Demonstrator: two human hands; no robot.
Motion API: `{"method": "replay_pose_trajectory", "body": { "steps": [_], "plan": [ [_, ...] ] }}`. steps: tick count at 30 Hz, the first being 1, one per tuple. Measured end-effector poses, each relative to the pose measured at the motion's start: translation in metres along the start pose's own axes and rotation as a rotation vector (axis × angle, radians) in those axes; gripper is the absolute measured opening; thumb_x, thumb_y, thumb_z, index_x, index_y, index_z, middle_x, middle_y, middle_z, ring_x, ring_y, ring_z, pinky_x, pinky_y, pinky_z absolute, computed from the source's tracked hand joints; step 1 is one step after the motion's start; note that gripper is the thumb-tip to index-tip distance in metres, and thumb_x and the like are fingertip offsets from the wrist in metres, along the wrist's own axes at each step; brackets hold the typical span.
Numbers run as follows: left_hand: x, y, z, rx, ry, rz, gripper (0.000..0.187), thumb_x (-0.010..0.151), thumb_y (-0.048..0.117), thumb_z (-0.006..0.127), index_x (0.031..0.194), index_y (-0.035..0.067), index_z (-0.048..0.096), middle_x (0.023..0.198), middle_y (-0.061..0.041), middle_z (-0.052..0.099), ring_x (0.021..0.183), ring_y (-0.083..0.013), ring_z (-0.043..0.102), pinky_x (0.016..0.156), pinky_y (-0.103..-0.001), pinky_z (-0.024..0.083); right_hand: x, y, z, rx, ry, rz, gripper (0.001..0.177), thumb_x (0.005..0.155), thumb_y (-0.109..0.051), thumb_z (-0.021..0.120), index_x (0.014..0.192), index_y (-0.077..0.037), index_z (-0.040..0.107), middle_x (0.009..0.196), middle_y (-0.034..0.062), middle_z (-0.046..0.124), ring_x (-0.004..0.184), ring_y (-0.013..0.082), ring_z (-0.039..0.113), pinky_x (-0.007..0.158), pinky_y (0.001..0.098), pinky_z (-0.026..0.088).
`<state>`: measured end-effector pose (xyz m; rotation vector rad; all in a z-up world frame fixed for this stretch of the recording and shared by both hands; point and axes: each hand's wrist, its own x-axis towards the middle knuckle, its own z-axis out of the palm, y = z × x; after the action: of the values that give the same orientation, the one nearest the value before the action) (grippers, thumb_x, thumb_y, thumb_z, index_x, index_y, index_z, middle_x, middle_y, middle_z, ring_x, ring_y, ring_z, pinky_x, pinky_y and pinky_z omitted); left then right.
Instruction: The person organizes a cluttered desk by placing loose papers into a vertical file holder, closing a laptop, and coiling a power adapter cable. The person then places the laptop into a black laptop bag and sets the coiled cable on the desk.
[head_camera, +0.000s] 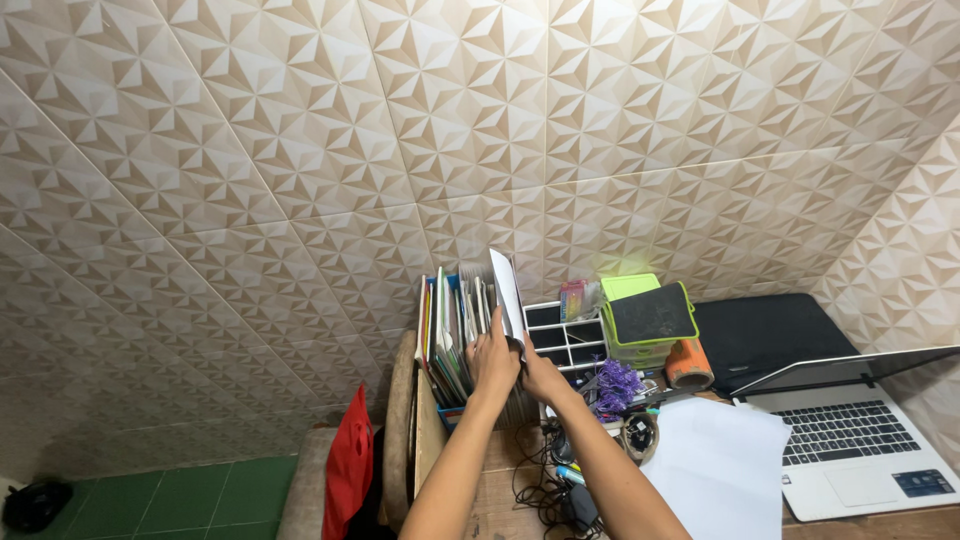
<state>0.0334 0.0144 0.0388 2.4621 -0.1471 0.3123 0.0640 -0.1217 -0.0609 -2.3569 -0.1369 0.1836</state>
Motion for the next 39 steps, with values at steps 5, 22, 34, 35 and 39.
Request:
{"method": "replay_pose_trajectory", "body": {
  "steps": [5, 22, 34, 35, 39],
  "plan": [
    [0.001, -0.005, 0.011, -0.001, 0.036, -0.012, 0.090, 0.084, 0.008, 0.071, 0.159, 0.008, 0.021, 0.114, -0.019, 0.070, 0.113, -0.0353, 0.062, 0.108, -0.052, 0.034, 0.015, 0.000, 0.011, 0.001, 0.020, -0.031, 0.091, 0.092, -0.020, 0.059, 0.162, -0.013, 0.000, 0.111, 0.0400, 0.064, 0.108, 0.0519, 0.064, 0.092, 0.0538, 0.051],
    [-0.007, 0.015, -0.015, 0.007, 0.148, 0.072, 0.087, 0.081, 0.009, 0.069, 0.157, 0.009, 0.027, 0.155, -0.023, 0.039, 0.138, -0.0429, 0.039, 0.112, -0.055, 0.029, 0.025, 0.004, -0.008, 0.667, -0.129, -0.138, 0.082, 0.087, -0.013, 0.062, 0.160, -0.009, 0.026, 0.147, 0.0300, 0.055, 0.126, 0.0324, 0.056, 0.103, 0.0392, 0.044],
    [0.021, 0.069, -0.058, 0.648, -0.130, 0.442, 0.050, 0.088, 0.033, 0.057, 0.130, 0.007, 0.068, 0.152, -0.014, 0.048, 0.153, -0.0364, 0.023, 0.118, -0.074, -0.006, 0.028, 0.004, 0.011, 0.992, -0.019, 0.071, 0.050, 0.105, -0.041, 0.040, 0.132, -0.003, 0.059, 0.125, 0.0130, 0.065, 0.115, 0.0198, 0.057, 0.102, 0.0443, 0.045],
    [0.018, 0.083, -0.062, 0.688, -0.187, 0.386, 0.054, 0.087, 0.038, 0.057, 0.128, 0.005, 0.068, 0.153, -0.015, 0.046, 0.152, -0.0368, 0.021, 0.115, -0.073, -0.008, 0.023, 0.008, 0.014, 0.915, 0.032, -0.002, 0.049, 0.104, -0.037, 0.049, 0.130, 0.002, 0.061, 0.123, 0.0179, 0.067, 0.110, 0.0202, 0.058, 0.096, 0.0496, 0.049],
    [0.036, 0.107, -0.073, 0.874, -0.325, 0.341, 0.057, 0.099, 0.050, 0.050, 0.124, 0.004, 0.073, 0.146, -0.019, 0.054, 0.153, -0.0399, 0.026, 0.119, -0.069, -0.010, 0.031, 0.006, 0.011, 0.905, -0.075, 0.077, 0.054, 0.104, -0.050, 0.035, 0.143, -0.014, 0.048, 0.136, -0.0007, 0.059, 0.126, 0.0109, 0.050, 0.108, 0.0336, 0.037]
  ]
}}
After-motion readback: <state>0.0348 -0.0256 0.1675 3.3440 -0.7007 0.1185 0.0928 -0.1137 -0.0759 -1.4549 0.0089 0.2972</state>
